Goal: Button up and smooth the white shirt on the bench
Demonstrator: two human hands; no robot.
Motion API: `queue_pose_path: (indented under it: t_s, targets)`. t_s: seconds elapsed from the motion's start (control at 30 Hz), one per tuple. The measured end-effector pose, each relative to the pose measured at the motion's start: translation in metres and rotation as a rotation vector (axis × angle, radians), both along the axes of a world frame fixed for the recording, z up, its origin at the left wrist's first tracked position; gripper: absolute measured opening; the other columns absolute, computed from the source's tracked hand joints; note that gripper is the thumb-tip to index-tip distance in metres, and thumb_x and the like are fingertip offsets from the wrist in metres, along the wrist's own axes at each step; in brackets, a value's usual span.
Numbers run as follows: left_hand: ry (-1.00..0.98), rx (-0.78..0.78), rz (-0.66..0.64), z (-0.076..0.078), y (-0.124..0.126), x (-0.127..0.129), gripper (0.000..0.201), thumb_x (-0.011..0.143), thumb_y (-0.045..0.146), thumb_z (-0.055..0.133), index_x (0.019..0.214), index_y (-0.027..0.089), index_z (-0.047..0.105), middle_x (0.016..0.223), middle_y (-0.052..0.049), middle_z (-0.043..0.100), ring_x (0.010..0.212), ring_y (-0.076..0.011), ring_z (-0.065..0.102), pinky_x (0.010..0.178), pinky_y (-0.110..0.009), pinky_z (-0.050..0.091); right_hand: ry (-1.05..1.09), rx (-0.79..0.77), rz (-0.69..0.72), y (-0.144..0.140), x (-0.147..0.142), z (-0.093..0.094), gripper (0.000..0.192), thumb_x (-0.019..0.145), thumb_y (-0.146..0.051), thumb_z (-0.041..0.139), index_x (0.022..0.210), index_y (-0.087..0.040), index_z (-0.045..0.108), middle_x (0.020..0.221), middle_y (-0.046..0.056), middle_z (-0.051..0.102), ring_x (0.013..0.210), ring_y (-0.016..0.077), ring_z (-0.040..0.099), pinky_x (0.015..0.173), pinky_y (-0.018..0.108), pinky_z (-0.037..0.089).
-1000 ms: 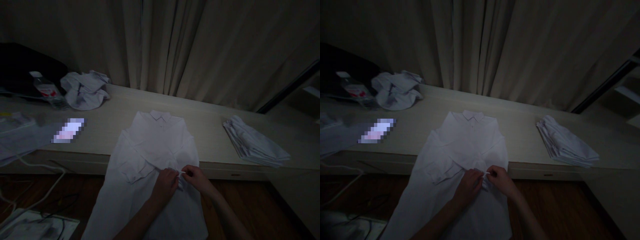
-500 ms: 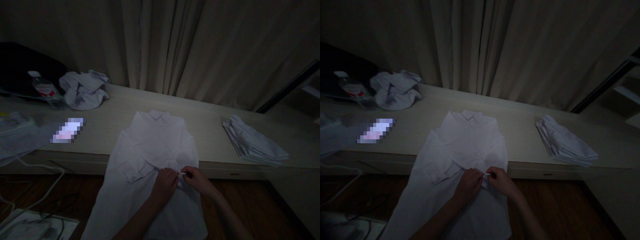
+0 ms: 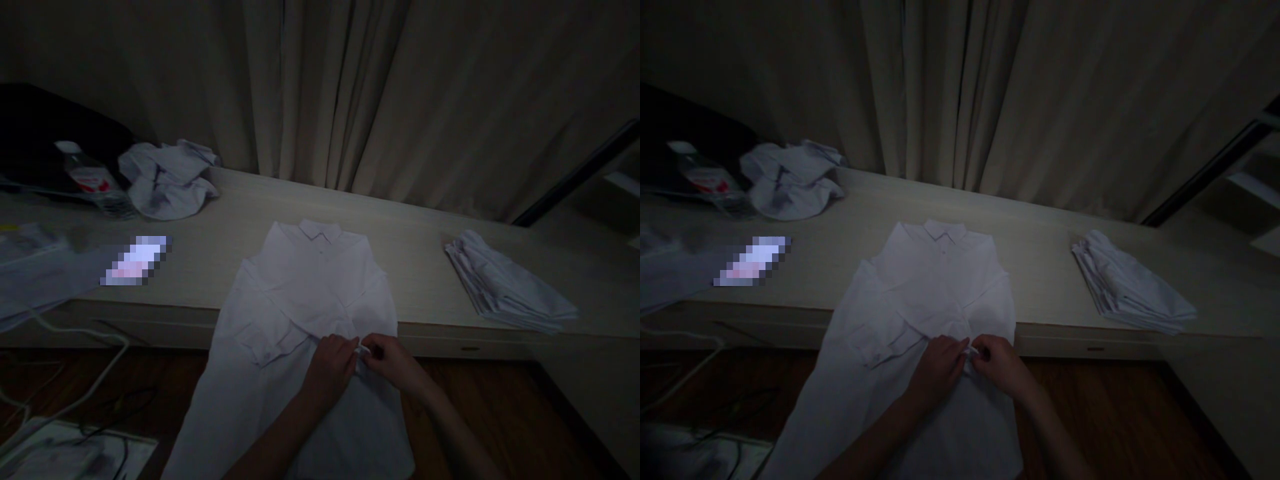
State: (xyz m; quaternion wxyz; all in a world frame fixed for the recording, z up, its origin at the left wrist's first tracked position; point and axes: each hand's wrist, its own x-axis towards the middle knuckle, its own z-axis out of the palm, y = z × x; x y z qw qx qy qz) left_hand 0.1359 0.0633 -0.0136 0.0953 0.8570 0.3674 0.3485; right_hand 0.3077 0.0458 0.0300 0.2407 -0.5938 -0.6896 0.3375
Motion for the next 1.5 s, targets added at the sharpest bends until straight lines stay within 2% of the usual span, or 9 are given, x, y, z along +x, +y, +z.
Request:
queue_pose_path:
  t_s: [0.17,0.43,0.6,0.7,0.93,1.2,1.37,1.5]
  targets:
    - [-0.003,-0.052,-0.001,0.0,0.0,0.0,0.014,0.082,0.019,0.051,0.095,0.019,0.058,0.082,-0.004,0.063,0.078,-0.0187,0.056,0.072,-0.035,0.047,-0.052,0.021,-0.026,-0.001,-0.005,0.0,0.006,0.073,-0.025,0.059,0.076,-0.021,0.062,0.067,-0.003,0.059,0.06,0.0118,0.051,0.056,0.024,0.038]
    - [-0.02,-0.088,0.02,-0.001,0.0,0.0,0.01,0.081,0.019,0.052,0.09,0.019,0.056,0.08,-0.003,0.062,0.078,-0.019,0.055,0.071,-0.035,0.045,-0.027,0.074,-0.034,-0.004,-0.012,0.006,0.01,0.077,-0.021,0.053,0.08,-0.021,0.062,0.067,-0.003,0.06,0.062,0.0121,0.054,0.059,0.024,0.039]
    - [-0.019,-0.087,0.023,-0.003,0.0,0.0,0.011,0.082,0.02,0.052,0.091,0.02,0.056,0.081,-0.003,0.063,0.078,-0.0189,0.055,0.072,-0.035,0.045,0.003,0.07,-0.045,-0.005,-0.012,0.001,0.005,0.076,-0.022,0.054,0.075,-0.02,0.058,0.066,-0.003,0.057,0.062,0.0116,0.052,0.059,0.023,0.039]
    - [-0.027,-0.085,0.028,-0.004,0.0,0.0,0.009,0.081,0.021,0.053,0.09,0.02,0.056,0.08,-0.003,0.063,0.077,-0.0187,0.055,0.071,-0.034,0.045,-0.032,0.118,-0.035,-0.006,-0.012,-0.001,0.003,0.076,-0.02,0.054,0.077,-0.02,0.057,0.071,-0.002,0.058,0.068,0.0125,0.053,0.064,0.024,0.04]
    - [-0.026,-0.099,0.03,-0.002,-0.001,0.0,0.009,0.085,0.022,0.047,0.087,0.019,0.056,0.081,-0.003,0.064,0.076,-0.0178,0.056,0.07,-0.034,0.044,-0.073,0.107,-0.021,-0.007,-0.014,-0.002,0.009,0.077,-0.015,0.049,0.081,-0.021,0.055,0.073,-0.003,0.058,0.069,0.0125,0.053,0.064,0.024,0.039]
    - [0.025,-0.107,0.023,0.0,-0.002,-0.001,0.015,0.087,0.022,0.041,0.086,0.02,0.056,0.08,-0.003,0.063,0.076,-0.0176,0.055,0.071,-0.034,0.043,-0.111,0.161,0.034,-0.012,-0.012,0.0,0.017,0.079,-0.012,0.044,0.087,-0.021,0.055,0.083,0.002,0.06,0.076,0.0152,0.054,0.071,0.028,0.041]
    - [-0.025,-0.142,0.022,0.002,-0.002,0.001,0.012,0.086,0.021,0.044,0.088,0.02,0.055,0.082,-0.003,0.064,0.078,-0.017,0.055,0.072,-0.032,0.043,-0.132,0.253,-0.008,-0.016,-0.013,-0.01,0.013,0.079,-0.013,0.043,0.084,-0.021,0.053,0.079,0.002,0.057,0.076,0.0168,0.054,0.07,0.029,0.042]
    - [0.0,-0.156,0.065,0.004,0.0,0.002,0.008,0.084,0.023,0.048,0.086,0.02,0.055,0.08,-0.002,0.063,0.076,-0.0179,0.055,0.071,-0.033,0.042,-0.071,0.277,-0.104,-0.017,-0.018,-0.019,0.014,0.079,-0.013,0.042,0.086,-0.02,0.052,0.083,0.004,0.058,0.08,0.0174,0.055,0.072,0.029,0.043]
